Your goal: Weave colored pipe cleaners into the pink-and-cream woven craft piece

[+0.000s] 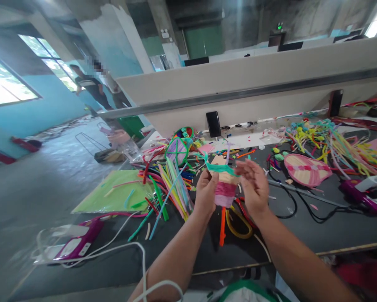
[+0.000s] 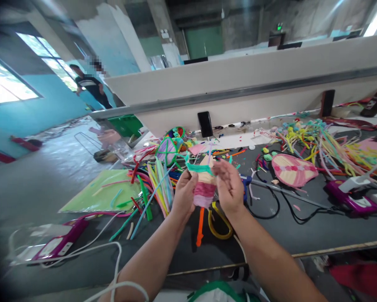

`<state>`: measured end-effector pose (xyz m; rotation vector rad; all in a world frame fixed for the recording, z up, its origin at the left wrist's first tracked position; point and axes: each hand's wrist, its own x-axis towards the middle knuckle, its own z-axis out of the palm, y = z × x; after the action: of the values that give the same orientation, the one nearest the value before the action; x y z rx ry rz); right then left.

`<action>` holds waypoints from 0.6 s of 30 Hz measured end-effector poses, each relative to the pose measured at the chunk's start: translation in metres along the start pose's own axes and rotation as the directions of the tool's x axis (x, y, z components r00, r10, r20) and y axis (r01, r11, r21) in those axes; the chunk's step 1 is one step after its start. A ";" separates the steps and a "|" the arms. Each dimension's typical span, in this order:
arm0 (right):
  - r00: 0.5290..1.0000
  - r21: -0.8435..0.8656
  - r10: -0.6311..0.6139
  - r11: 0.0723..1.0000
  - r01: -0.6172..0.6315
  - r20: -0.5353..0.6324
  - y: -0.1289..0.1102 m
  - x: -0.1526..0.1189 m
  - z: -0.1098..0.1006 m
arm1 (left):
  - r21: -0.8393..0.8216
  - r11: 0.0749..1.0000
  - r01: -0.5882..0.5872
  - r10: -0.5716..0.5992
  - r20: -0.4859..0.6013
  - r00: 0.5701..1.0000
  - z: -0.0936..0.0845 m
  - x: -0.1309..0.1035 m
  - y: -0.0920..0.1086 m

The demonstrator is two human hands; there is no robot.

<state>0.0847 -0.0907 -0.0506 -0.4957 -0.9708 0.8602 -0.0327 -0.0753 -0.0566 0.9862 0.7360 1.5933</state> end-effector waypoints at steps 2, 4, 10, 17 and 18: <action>0.975 -0.096 -0.153 0.986 0.139 -0.161 -0.003 0.010 -0.009 | -0.053 0.996 0.070 -0.067 0.045 0.997 -0.005 0.005 0.002; 0.944 -0.115 -0.191 0.980 0.165 -0.269 -0.002 0.023 -0.020 | -0.061 0.992 0.114 -0.110 0.066 0.992 -0.009 0.008 0.003; 0.882 0.273 0.297 0.940 -0.203 -0.366 0.021 0.057 -0.055 | -0.048 0.984 0.170 -0.162 0.130 0.978 -0.017 0.011 -0.005; 0.724 0.311 0.671 0.661 -0.683 0.161 0.047 0.045 -0.046 | -0.006 0.968 0.251 -0.244 0.217 0.945 -0.012 0.002 -0.021; 0.708 0.297 0.670 0.644 -0.705 0.225 0.048 0.042 -0.043 | 0.006 0.966 0.258 -0.252 0.235 0.939 -0.011 0.001 -0.022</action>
<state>0.1144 -0.0290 -0.0843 -0.5096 -0.6623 1.7478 -0.0323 -0.0689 -0.0805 0.9968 0.6494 1.2343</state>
